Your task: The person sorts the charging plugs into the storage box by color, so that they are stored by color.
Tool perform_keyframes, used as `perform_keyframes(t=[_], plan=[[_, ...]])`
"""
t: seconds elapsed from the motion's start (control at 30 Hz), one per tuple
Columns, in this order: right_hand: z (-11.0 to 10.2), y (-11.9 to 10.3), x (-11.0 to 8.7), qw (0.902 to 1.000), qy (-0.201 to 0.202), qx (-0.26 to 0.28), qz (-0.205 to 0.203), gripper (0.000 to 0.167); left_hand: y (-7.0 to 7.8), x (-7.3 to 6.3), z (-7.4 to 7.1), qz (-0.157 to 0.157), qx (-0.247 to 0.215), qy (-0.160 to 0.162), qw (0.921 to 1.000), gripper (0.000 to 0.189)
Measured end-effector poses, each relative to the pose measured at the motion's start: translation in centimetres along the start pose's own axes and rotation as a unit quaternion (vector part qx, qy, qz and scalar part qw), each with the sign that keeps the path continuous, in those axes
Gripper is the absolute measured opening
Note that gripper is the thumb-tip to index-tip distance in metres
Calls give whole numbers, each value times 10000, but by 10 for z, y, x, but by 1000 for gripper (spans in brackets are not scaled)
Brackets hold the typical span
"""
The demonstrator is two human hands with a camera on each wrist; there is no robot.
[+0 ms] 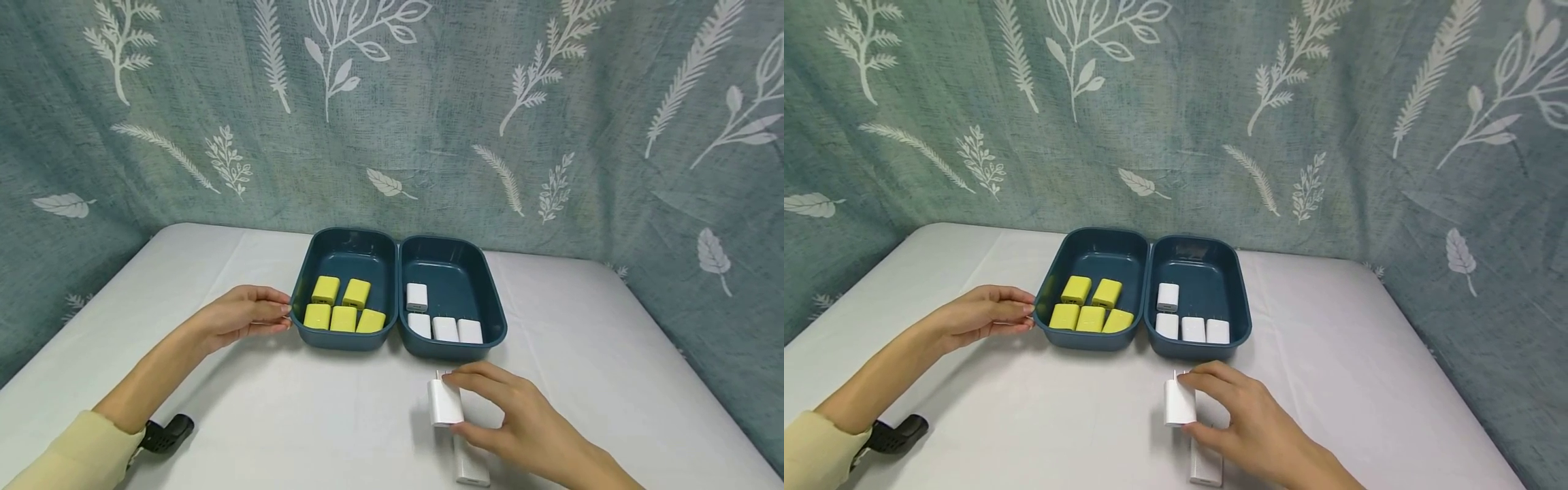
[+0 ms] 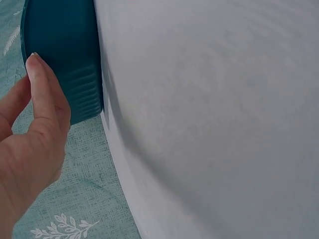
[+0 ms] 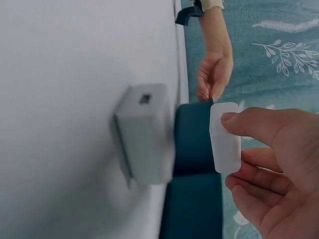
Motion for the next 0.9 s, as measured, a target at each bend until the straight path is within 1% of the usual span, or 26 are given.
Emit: perform_keyframes(t=[0.2,0.37,0.57,0.73,0.9], plan=[[-14,5,10,10000,78,-35,24,56,0,-1,0,4,-46,13,10000,36],[-27,16,20,9998,184,-122,16,54,0,1,0,0,-54,4,10000,36],[-39,41,33,9993,188,-303,93,51,0,1,0,2,-66,14,10000,36],[-45,62,44,9979,184,-606,116,50,0,0,0,18,-98,-9,9999,35],[-44,82,51,9970,45,-655,401,47,0,1,0,21,-89,4,10000,35]])
Point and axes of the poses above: each hand's wrist, its own x-axis towards the middle knuckle, its own z-axis out of the palm, y = z × x, the point moved 9 cm from there along x, towards the middle knuckle, and after that the axes turned 4 degrees about -z, right-handed, at the moved point
